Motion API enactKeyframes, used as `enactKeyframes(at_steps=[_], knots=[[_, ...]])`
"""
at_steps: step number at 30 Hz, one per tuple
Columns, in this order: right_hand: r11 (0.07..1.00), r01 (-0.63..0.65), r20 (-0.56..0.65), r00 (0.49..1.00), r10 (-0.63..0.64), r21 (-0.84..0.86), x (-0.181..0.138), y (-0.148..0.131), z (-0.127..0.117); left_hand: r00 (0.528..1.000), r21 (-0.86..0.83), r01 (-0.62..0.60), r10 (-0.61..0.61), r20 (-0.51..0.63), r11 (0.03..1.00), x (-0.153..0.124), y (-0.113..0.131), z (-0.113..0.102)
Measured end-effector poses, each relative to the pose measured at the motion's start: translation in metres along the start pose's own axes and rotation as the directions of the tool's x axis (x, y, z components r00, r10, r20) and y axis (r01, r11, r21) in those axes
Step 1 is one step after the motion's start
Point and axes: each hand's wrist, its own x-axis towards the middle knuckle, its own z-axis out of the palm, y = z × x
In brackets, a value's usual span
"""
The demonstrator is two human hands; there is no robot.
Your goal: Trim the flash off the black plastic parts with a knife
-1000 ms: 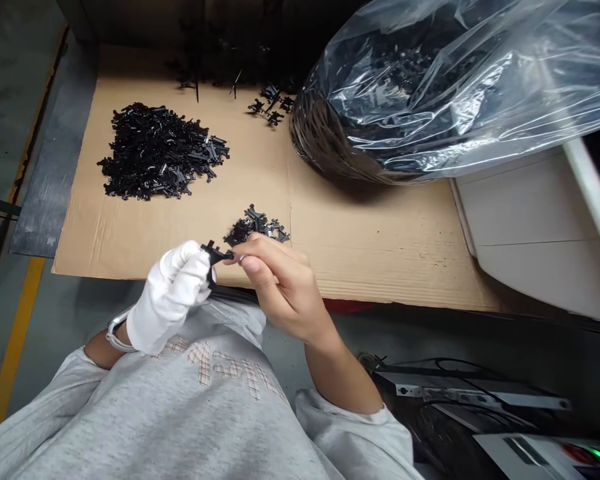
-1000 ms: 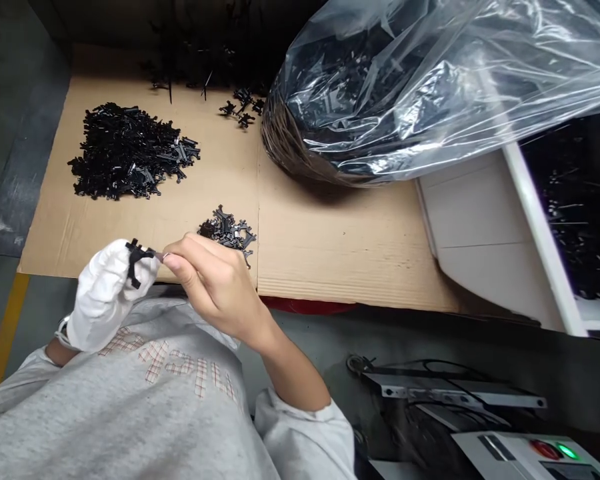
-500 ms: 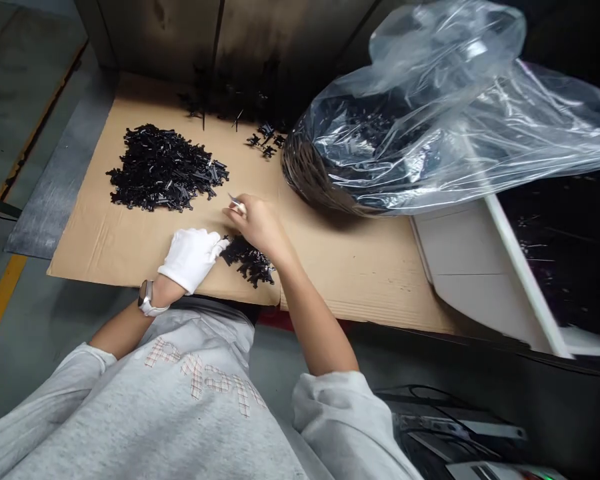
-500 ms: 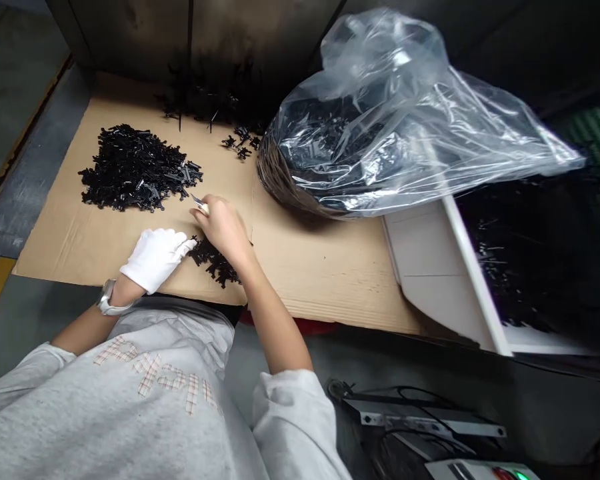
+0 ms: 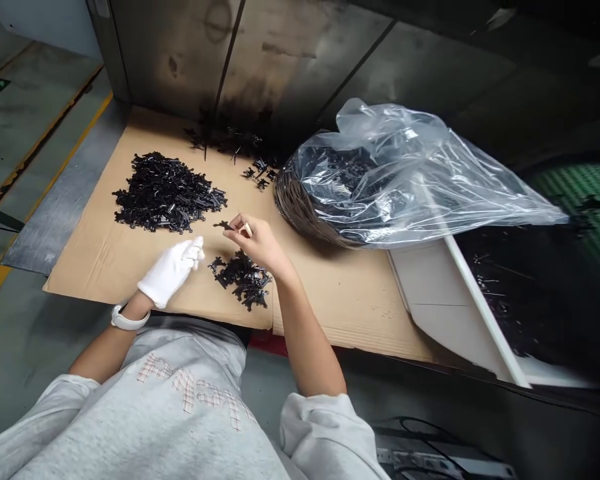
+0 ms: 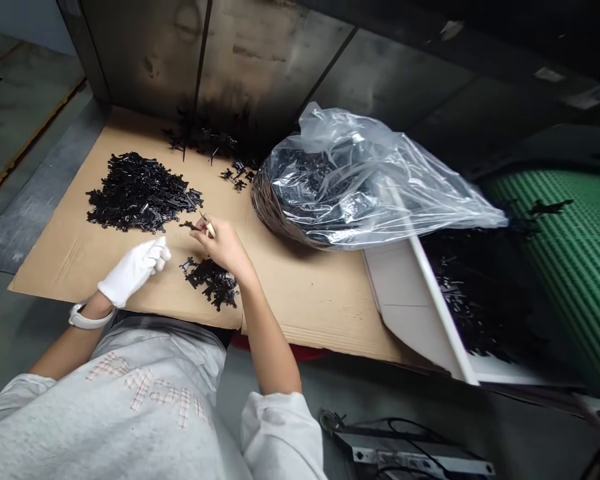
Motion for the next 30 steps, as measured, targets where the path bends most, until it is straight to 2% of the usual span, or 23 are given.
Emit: enactKeyframes(at_steps=[2, 3, 5, 7, 9, 12, 17, 21, 24, 27, 30], knots=[[0.997, 0.076, -0.05, 0.996, -0.075, 0.019, -0.021, -0.013, -0.006, 0.996, -0.214, -0.031, 0.047, 0.073, 0.976, 0.0, 0.005, 0.005], [0.993, 0.116, -0.078, 0.991, -0.113, 0.037, -0.031, -0.02, -0.007, 0.996, -0.328, -0.041, 0.065, 0.064, 0.944, -0.001, 0.009, 0.009], [0.979, 0.15, -0.122, 0.984, -0.133, 0.14, -0.046, -0.031, -0.006, 0.997, -0.486, -0.077, 0.069, -0.034, 0.87, -0.004, 0.017, 0.019], [0.951, 0.113, -0.117, 0.99, -0.082, 0.289, -0.057, -0.038, -0.002, 0.986, -0.547, -0.125, 0.044, -0.158, 0.827, -0.008, 0.026, 0.029], [0.916, 0.056, -0.084, 0.996, -0.024, 0.397, -0.065, -0.043, 0.003, 0.973, -0.588, -0.16, 0.027, -0.229, 0.793, -0.014, 0.033, 0.035], [0.879, 0.038, -0.065, 0.998, -0.008, 0.476, -0.073, -0.047, 0.008, 0.96, -0.604, -0.21, 0.046, -0.276, 0.769, -0.02, 0.04, 0.035], [0.831, 0.021, 0.017, 0.999, -0.037, 0.556, -0.086, -0.048, 0.004, 0.942, -0.516, -0.324, 0.218, -0.257, 0.793, -0.025, 0.052, 0.023], [0.854, 0.087, 0.05, 0.99, -0.131, 0.513, -0.099, -0.046, -0.002, 0.959, -0.446, -0.241, 0.142, -0.245, 0.862, -0.029, 0.06, 0.019], [0.874, 0.174, -0.008, 0.982, -0.191, 0.453, -0.109, -0.043, -0.005, 0.974, -0.459, -0.17, 0.078, -0.212, 0.872, -0.038, 0.062, 0.016], [0.895, 0.256, -0.081, 0.967, -0.243, 0.367, -0.116, -0.042, -0.007, 0.983, -0.473, -0.165, 0.107, -0.147, 0.866, -0.049, 0.062, 0.014], [0.873, 0.37, -0.135, 0.929, -0.345, 0.319, -0.119, -0.045, -0.009, 0.985, -0.469, -0.16, 0.112, -0.129, 0.869, -0.058, 0.066, 0.012]])
